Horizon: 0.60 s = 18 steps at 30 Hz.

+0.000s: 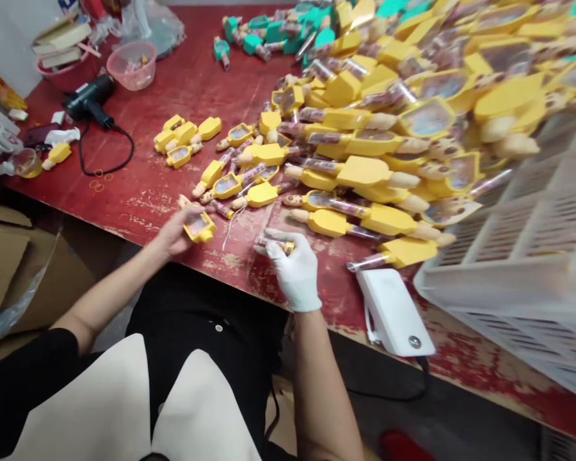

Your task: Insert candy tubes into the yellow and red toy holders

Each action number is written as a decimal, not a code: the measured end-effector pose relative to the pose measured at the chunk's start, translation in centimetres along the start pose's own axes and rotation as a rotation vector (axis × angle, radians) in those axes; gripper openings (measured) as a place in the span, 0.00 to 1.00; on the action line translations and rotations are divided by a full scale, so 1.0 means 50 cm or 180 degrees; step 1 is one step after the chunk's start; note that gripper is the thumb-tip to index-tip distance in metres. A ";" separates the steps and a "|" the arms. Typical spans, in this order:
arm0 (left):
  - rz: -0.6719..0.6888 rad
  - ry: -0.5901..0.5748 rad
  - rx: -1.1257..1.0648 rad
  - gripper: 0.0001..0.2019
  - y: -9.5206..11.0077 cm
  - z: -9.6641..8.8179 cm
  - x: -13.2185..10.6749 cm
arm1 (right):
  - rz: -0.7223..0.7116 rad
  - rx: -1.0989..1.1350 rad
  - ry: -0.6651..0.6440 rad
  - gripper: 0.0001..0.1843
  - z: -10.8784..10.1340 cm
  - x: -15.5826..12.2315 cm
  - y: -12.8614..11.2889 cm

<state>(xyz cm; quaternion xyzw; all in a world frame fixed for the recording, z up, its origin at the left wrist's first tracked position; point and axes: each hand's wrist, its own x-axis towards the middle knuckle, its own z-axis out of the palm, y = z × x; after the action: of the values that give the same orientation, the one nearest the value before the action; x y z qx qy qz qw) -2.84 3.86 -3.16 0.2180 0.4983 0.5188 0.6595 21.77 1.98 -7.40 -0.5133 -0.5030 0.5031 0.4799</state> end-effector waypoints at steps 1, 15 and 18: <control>-0.0150 -0.0011 -0.0431 0.07 -0.030 0.027 -0.015 | -0.0040 0.0102 0.0008 0.25 0.014 -0.002 -0.003; -0.0372 0.0640 -0.1482 0.04 -0.095 0.070 0.010 | 0.0529 0.0062 -0.0105 0.40 0.084 -0.048 -0.015; -0.0233 0.0734 -0.1146 0.09 -0.103 0.053 0.015 | 0.0942 0.0309 -0.0455 0.31 0.088 -0.059 -0.012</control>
<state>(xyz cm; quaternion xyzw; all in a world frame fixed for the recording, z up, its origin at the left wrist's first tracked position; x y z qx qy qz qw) 1.88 3.25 -6.55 0.0177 0.4773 0.5966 0.6449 17.41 -0.99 -6.83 -0.5208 -0.4299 0.6272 0.3879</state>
